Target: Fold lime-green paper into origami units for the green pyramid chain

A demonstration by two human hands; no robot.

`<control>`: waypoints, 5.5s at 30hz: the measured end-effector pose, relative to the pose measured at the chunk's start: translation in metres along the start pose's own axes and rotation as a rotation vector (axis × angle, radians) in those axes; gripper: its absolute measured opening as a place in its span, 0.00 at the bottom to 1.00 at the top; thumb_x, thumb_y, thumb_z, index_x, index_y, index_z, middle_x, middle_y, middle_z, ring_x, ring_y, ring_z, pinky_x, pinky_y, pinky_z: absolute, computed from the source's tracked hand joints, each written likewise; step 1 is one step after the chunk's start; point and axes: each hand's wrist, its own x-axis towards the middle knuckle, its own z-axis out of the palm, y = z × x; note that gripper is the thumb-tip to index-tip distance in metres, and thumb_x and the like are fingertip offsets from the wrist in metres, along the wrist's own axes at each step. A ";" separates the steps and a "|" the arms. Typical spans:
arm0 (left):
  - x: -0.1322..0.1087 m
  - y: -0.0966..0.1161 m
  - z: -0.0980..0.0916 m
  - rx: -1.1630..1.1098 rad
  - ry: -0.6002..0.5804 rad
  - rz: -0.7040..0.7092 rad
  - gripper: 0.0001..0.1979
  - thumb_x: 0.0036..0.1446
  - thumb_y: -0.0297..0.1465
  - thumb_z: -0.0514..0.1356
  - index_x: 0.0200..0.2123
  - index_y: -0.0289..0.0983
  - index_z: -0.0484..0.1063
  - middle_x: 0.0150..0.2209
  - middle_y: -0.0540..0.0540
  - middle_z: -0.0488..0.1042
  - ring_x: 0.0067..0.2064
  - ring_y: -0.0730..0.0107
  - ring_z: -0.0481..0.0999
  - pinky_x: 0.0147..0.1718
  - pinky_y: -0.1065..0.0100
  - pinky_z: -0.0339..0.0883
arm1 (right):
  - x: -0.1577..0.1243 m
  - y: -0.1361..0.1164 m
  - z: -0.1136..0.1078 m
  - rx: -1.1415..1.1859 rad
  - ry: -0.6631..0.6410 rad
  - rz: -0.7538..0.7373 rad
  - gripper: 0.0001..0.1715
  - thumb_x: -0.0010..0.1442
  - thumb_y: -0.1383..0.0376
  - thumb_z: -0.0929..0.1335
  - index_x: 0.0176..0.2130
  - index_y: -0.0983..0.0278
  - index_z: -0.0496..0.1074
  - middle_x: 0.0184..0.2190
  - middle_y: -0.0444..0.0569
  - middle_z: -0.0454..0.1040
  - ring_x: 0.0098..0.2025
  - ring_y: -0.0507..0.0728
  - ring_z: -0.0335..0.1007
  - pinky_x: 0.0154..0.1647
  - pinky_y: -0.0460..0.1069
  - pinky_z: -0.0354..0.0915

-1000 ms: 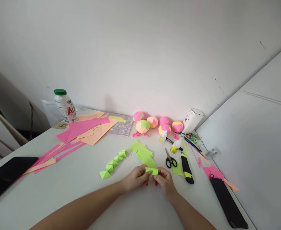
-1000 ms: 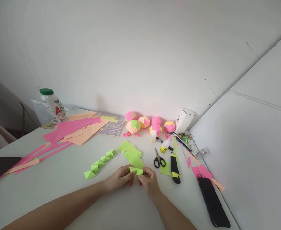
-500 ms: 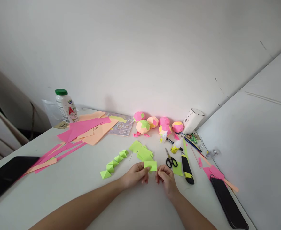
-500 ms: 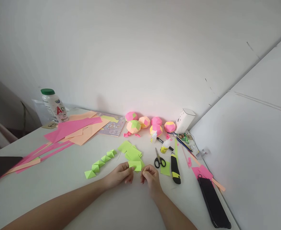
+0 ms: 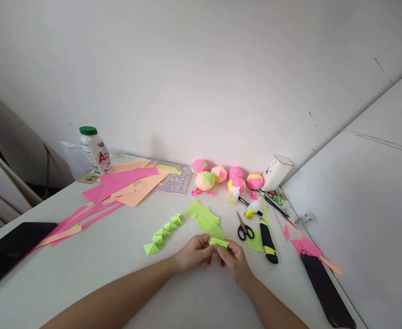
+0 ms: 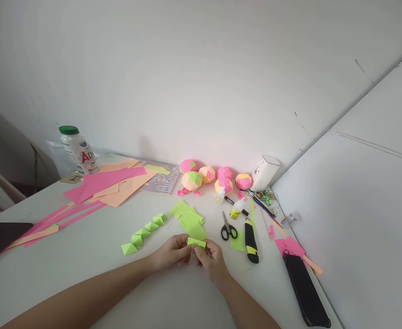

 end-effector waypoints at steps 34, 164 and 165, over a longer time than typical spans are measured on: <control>0.007 -0.003 -0.004 -0.331 0.106 0.107 0.20 0.45 0.38 0.65 0.26 0.39 0.53 0.16 0.57 0.65 0.21 0.77 0.66 0.25 0.72 0.55 | -0.004 0.004 0.001 -0.211 0.096 -0.255 0.15 0.57 0.68 0.62 0.46 0.59 0.64 0.50 0.53 0.58 0.27 0.49 0.64 0.23 0.45 0.61; 0.001 -0.006 -0.001 -0.055 0.166 0.026 0.23 0.44 0.44 0.63 0.40 0.36 0.67 0.21 0.55 0.63 0.21 0.79 0.58 0.21 0.73 0.53 | -0.001 -0.008 0.000 -0.250 0.225 -0.203 0.14 0.54 0.57 0.67 0.25 0.65 0.68 0.22 0.43 0.63 0.20 0.49 0.57 0.19 0.44 0.56; 0.001 -0.006 -0.001 -0.084 0.163 0.017 0.24 0.43 0.44 0.64 0.40 0.36 0.67 0.19 0.56 0.61 0.20 0.79 0.57 0.20 0.73 0.53 | -0.001 -0.007 0.000 -0.229 0.233 -0.180 0.14 0.54 0.57 0.67 0.26 0.65 0.67 0.22 0.43 0.63 0.20 0.49 0.57 0.19 0.44 0.56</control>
